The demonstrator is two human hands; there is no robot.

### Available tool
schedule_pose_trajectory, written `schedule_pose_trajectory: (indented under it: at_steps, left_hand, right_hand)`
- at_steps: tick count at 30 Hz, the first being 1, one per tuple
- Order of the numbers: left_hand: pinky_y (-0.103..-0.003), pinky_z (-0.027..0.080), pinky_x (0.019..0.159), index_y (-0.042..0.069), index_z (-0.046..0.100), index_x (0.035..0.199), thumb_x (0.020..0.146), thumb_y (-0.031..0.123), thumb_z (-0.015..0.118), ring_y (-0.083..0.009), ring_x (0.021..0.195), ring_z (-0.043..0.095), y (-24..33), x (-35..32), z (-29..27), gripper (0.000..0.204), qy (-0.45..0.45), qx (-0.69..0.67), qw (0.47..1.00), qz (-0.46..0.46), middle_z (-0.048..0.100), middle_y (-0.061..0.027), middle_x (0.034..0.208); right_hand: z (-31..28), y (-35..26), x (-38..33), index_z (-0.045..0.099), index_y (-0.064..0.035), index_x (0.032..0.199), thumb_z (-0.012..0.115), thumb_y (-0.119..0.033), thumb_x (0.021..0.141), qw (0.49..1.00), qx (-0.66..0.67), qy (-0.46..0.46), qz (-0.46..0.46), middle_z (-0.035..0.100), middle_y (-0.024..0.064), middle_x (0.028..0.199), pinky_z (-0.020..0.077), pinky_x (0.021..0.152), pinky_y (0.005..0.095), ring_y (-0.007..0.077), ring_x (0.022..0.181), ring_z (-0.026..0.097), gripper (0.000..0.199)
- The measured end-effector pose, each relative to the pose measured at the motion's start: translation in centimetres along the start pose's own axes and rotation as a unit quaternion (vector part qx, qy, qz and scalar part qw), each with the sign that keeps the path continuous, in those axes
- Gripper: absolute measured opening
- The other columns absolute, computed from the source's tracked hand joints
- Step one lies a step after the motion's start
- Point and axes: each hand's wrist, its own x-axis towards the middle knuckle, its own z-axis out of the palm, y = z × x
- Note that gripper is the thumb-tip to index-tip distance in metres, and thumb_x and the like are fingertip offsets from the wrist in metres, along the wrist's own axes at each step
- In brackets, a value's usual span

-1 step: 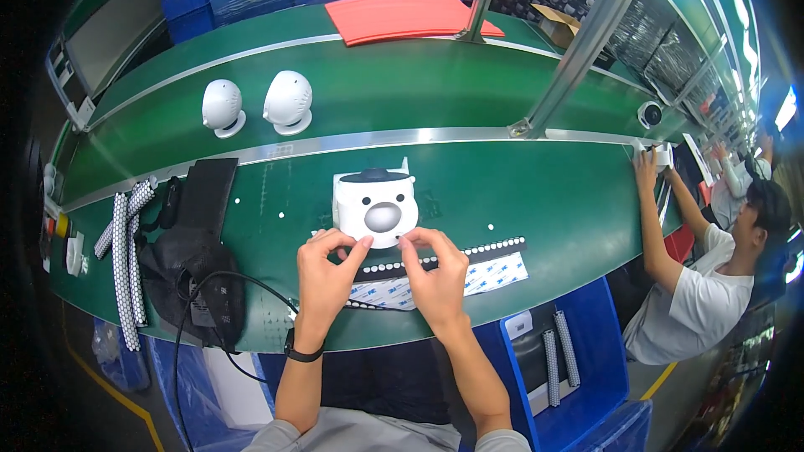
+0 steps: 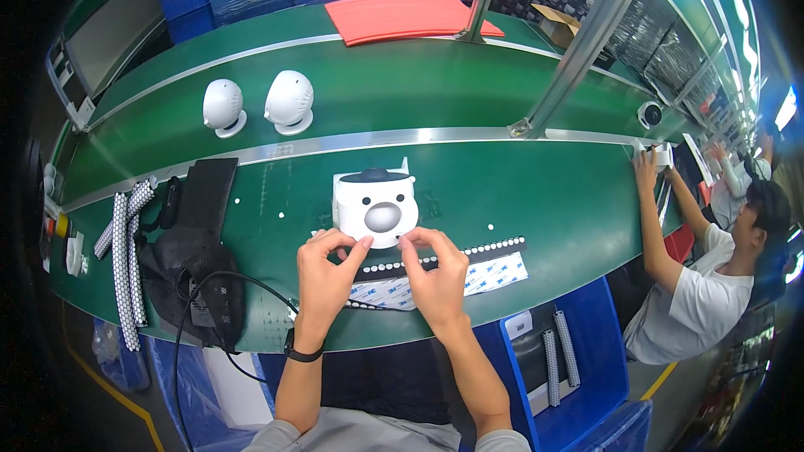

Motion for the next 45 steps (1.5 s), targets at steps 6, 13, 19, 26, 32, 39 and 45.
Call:
schedule_pose_trajectory:
  at_steps: [6,13,19,26,32,39,45]
  left_hand:
    - [-0.035,0.039,0.062,-0.004,0.073,0.080,0.088,0.014,0.088,-0.0169,0.066,0.050,-0.1,0.0,0.0,0.025,0.001,-0.011,1.000,-0.003,0.062,-0.0087,0.066]
    - [-0.035,0.038,0.062,-0.004,0.074,0.080,0.088,0.015,0.088,-0.0170,0.065,0.049,-0.2,0.0,0.0,0.025,-0.001,-0.009,1.000,-0.004,0.061,-0.0086,0.066]
    - [-0.035,0.039,0.063,-0.005,0.073,0.080,0.088,0.015,0.088,-0.0166,0.066,0.049,-0.5,0.0,0.2,0.026,-0.001,-0.011,1.000,-0.005,0.061,-0.0079,0.066]
    - [-0.034,0.039,0.065,-0.006,0.072,0.081,0.090,0.013,0.085,-0.0160,0.067,0.047,-0.7,0.1,0.1,0.025,-0.007,-0.025,0.999,-0.020,0.060,-0.0072,0.067]
    - [-0.034,0.037,0.065,-0.006,0.072,0.081,0.091,0.012,0.085,-0.0141,0.067,0.046,-0.7,0.1,-0.1,0.024,-0.016,-0.049,0.998,-0.038,0.058,-0.0055,0.066]
    - [-0.032,0.035,0.064,-0.006,0.073,0.080,0.092,0.012,0.085,-0.0112,0.067,0.044,-0.9,-0.1,-0.3,0.024,-0.018,-0.073,0.996,-0.048,0.055,-0.0026,0.065]
    - [-0.031,0.037,0.064,-0.006,0.076,0.081,0.092,0.012,0.085,-0.0099,0.067,0.047,-1.1,0.1,-0.6,0.023,-0.025,-0.084,0.995,-0.052,0.062,-0.0037,0.066]
  right_hand:
    - [0.0,-0.5,0.0,0.073,0.0051,0.101,0.074,0.003,0.094,0.999,-0.048,-0.006,-0.019,0.078,0.0104,0.088,0.0575,0.079,0.0317,0.0182,0.084,0.075,0.007]
    - [0.1,-0.5,0.0,0.073,0.0050,0.101,0.075,0.005,0.093,0.997,-0.074,-0.003,-0.029,0.078,0.0117,0.088,0.0581,0.079,0.0331,0.0198,0.083,0.076,0.008]
    - [0.2,-0.6,0.1,0.073,0.0058,0.101,0.075,0.005,0.094,0.997,-0.079,-0.013,-0.016,0.079,0.0121,0.088,0.0582,0.079,0.0323,0.0192,0.083,0.076,0.008]
    - [0.2,-1.1,0.3,0.074,0.0063,0.099,0.078,0.001,0.094,0.997,-0.029,-0.023,0.074,0.079,0.0111,0.084,0.0579,0.079,0.0294,0.0156,0.081,0.075,0.009]
    - [-0.3,-0.5,0.8,0.072,0.0090,0.110,0.077,-0.005,0.099,0.982,0.026,-0.035,0.182,0.080,0.0157,0.094,0.0597,0.081,0.0303,0.0174,0.085,0.076,0.018]
    - [0.1,0.8,0.3,0.069,0.0123,0.116,0.061,-0.007,0.110,0.956,0.201,-0.111,0.183,0.079,0.0191,0.102,0.0642,0.085,0.0347,0.0237,0.092,0.079,0.022]
    - [0.2,0.3,0.9,0.069,0.0122,0.117,0.064,-0.008,0.109,0.929,0.276,-0.132,0.209,0.079,0.0197,0.105,0.0633,0.091,0.0361,0.0251,0.097,0.079,0.022]
